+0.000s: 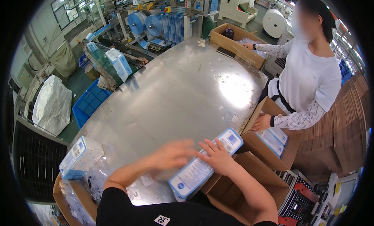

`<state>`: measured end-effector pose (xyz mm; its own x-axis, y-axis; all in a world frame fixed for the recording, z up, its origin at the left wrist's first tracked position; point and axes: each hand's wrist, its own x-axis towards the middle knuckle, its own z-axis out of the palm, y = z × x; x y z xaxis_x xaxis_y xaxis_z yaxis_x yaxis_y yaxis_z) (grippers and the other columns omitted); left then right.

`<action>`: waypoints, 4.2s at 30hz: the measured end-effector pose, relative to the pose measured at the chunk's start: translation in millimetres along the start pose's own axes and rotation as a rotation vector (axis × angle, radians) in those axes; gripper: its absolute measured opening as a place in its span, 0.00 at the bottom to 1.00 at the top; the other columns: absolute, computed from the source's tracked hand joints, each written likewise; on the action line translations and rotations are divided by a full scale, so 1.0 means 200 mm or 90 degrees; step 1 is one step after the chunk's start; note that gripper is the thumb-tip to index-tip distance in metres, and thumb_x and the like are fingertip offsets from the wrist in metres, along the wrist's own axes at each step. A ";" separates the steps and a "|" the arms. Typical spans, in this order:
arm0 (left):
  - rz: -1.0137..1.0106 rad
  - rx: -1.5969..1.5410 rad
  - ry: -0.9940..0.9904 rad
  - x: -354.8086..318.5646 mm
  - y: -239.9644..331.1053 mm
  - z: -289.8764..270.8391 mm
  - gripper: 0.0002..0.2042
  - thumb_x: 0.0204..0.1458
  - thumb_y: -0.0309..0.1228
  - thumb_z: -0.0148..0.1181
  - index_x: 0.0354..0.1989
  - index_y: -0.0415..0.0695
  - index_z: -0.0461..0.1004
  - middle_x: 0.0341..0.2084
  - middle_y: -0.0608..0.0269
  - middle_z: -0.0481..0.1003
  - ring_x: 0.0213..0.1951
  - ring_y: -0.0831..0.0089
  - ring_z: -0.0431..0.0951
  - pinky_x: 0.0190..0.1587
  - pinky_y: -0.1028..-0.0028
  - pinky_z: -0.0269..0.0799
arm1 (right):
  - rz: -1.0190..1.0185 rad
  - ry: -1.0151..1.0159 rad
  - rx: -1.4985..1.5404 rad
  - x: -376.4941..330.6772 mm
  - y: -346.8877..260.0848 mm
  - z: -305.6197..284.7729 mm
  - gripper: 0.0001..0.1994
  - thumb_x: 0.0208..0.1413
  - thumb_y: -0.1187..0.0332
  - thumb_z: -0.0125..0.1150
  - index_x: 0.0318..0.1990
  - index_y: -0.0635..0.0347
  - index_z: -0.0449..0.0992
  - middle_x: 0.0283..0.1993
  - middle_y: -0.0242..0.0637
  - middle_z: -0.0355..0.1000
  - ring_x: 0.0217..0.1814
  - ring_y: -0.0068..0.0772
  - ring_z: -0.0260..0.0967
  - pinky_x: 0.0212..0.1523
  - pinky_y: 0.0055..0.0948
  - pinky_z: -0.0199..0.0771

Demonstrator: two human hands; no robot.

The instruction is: The person picks up boxes from a table, places them into a larger shipping carton, and then pushes the carton onto a conveyor belt. The person also handles cardboard sheets to prepare new cartons.

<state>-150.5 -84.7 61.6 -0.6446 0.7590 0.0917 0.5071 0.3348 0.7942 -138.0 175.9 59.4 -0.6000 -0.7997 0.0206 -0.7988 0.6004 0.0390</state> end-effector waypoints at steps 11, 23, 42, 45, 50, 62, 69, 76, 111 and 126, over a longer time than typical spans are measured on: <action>-0.495 0.496 0.451 0.36 -0.92 -1.10 0.24 0.51 0.54 0.50 0.53 0.55 0.69 0.65 0.55 0.48 0.67 0.50 0.42 0.59 0.38 0.45 | 0.031 -0.066 0.111 0.03 -0.05 -0.05 0.41 0.32 0.75 0.68 0.60 0.41 0.60 0.58 0.38 0.59 0.65 0.42 0.52 0.66 0.50 0.45; -0.015 0.195 0.067 -0.15 -0.02 -0.23 0.13 0.43 0.34 0.61 0.37 0.43 0.76 0.56 0.47 0.62 0.59 0.51 0.61 0.56 0.62 0.61 | -0.033 -0.013 0.121 0.04 -0.05 -0.02 0.33 0.31 0.71 0.68 0.51 0.55 0.65 0.48 0.40 0.64 0.55 0.39 0.60 0.57 0.37 0.52; 0.419 0.025 0.150 0.56 0.36 0.47 0.44 0.32 0.28 0.67 0.64 0.51 0.53 0.51 0.42 0.61 0.50 0.47 0.65 0.47 0.57 0.64 | 0.716 1.152 1.176 -2.29 -0.43 0.09 0.34 0.52 0.52 0.49 0.62 0.66 0.56 0.60 0.52 0.60 0.60 0.50 0.61 0.61 0.46 0.59; 0.467 0.080 -0.085 0.71 0.52 0.80 0.48 0.34 0.32 0.68 0.67 0.52 0.47 0.51 0.42 0.61 0.49 0.47 0.65 0.48 0.58 0.65 | 0.804 1.313 1.094 -2.18 -0.39 0.13 0.32 0.54 0.52 0.46 0.61 0.66 0.57 0.59 0.51 0.62 0.59 0.48 0.62 0.60 0.43 0.61; 0.121 0.186 -0.636 0.62 0.15 1.54 0.35 0.44 0.46 0.59 0.63 0.50 0.57 0.53 0.41 0.63 0.53 0.48 0.65 0.55 0.60 0.61 | 0.716 0.984 1.073 -2.13 -0.39 -0.04 0.32 0.49 0.61 0.57 0.60 0.68 0.56 0.54 0.51 0.66 0.56 0.46 0.66 0.55 0.41 0.67; -0.100 0.076 -0.553 0.42 0.07 1.40 0.26 0.50 0.41 0.55 0.57 0.42 0.63 0.48 0.47 0.71 0.48 0.50 0.71 0.51 0.64 0.67 | 0.479 -0.333 0.409 -1.20 -0.07 0.90 0.49 0.36 0.82 0.59 0.68 0.36 0.43 0.57 0.50 0.59 0.60 0.50 0.56 0.57 0.53 0.55; -0.037 0.401 0.297 0.29 -0.40 0.22 0.25 0.48 0.37 0.58 0.55 0.41 0.64 0.52 0.42 0.65 0.56 0.43 0.61 0.56 0.52 0.59 | 0.505 -0.528 0.421 -0.97 -0.22 1.06 0.43 0.40 0.63 0.64 0.66 0.52 0.49 0.66 0.53 0.48 0.67 0.56 0.48 0.60 0.52 0.57; -0.577 0.553 0.317 0.58 -0.77 -0.73 0.32 0.55 0.57 0.35 0.59 0.44 0.63 0.62 0.46 0.53 0.65 0.51 0.47 0.62 0.43 0.38 | 0.429 -0.226 0.521 -0.92 -0.12 0.77 0.27 0.47 0.64 0.58 0.57 0.60 0.63 0.55 0.50 0.65 0.55 0.51 0.64 0.53 0.40 0.66; 0.004 0.243 0.003 -0.16 -0.14 -0.29 0.11 0.45 0.35 0.56 0.33 0.42 0.76 0.55 0.47 0.62 0.60 0.47 0.58 0.61 0.57 0.53 | 0.009 -0.054 0.156 0.03 -0.05 -0.02 0.39 0.30 0.67 0.71 0.57 0.54 0.62 0.52 0.42 0.63 0.58 0.40 0.59 0.55 0.38 0.54; 0.307 0.364 0.111 0.34 0.19 0.11 0.36 0.31 0.31 0.66 0.57 0.52 0.65 0.50 0.40 0.63 0.48 0.44 0.66 0.47 0.56 0.65 | 0.511 0.497 0.544 -1.72 -0.21 -0.50 0.43 0.36 0.58 0.69 0.61 0.64 0.56 0.59 0.46 0.59 0.62 0.43 0.56 0.62 0.38 0.53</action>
<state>-162.4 -7.4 85.0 -0.3336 0.8115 0.4798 0.9416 0.2614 0.2125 106.5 425.1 150.2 -0.9454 0.1294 0.2992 -0.2039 0.4815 -0.8524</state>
